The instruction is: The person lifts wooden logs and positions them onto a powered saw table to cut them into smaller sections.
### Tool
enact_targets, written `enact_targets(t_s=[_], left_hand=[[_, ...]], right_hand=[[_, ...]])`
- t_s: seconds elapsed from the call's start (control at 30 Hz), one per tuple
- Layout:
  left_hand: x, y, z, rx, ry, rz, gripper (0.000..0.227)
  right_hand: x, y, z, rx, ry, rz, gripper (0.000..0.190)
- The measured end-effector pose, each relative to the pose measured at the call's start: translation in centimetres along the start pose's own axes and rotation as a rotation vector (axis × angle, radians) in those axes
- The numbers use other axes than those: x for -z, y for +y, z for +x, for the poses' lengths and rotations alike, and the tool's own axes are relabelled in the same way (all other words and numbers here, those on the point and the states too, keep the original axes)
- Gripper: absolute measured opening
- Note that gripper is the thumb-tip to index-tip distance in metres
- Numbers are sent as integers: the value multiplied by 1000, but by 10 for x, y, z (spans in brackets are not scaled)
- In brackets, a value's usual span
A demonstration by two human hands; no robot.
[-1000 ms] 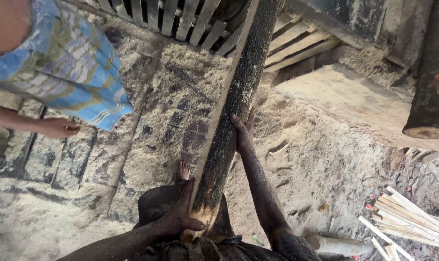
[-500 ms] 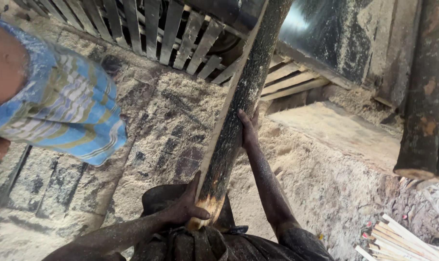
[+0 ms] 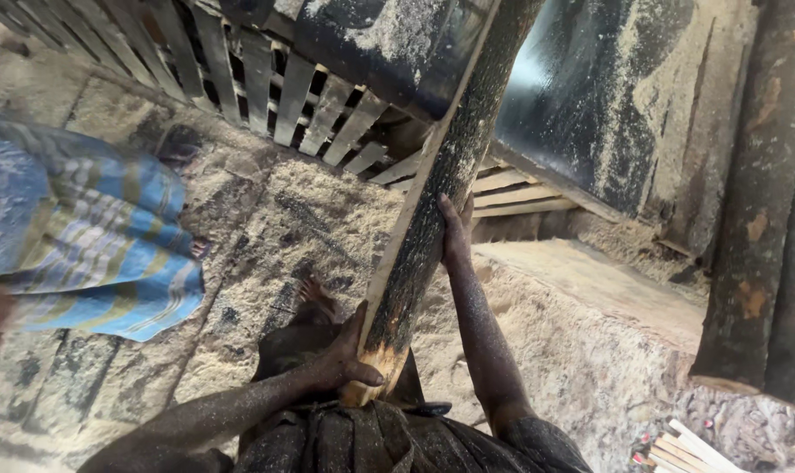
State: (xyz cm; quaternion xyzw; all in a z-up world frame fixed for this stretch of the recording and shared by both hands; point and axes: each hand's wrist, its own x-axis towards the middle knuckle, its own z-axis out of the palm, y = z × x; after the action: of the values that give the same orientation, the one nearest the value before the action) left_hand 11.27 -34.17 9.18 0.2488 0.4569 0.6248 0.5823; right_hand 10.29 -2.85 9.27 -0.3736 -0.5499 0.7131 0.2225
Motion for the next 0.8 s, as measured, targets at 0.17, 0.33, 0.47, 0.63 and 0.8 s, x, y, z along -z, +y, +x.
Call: enact_targets(t_s=[0.17, 0.33, 0.47, 0.63, 0.8], left_hand=[[17, 18, 48, 12, 32, 253, 159], [31, 30, 99, 144, 42, 229, 159], [46, 36, 147, 89, 35, 218, 161], [57, 67, 193, 116, 29, 123, 159], [73, 103, 250, -60, 3, 287, 152]], right_hand=[[18, -2, 70, 28, 21, -93, 110], [41, -6, 100, -22, -52, -284, 112], [47, -24, 53, -94, -315, -539, 112], [49, -56, -24, -621, -554, -549, 145], [46, -72, 23, -525, -460, -415, 136]])
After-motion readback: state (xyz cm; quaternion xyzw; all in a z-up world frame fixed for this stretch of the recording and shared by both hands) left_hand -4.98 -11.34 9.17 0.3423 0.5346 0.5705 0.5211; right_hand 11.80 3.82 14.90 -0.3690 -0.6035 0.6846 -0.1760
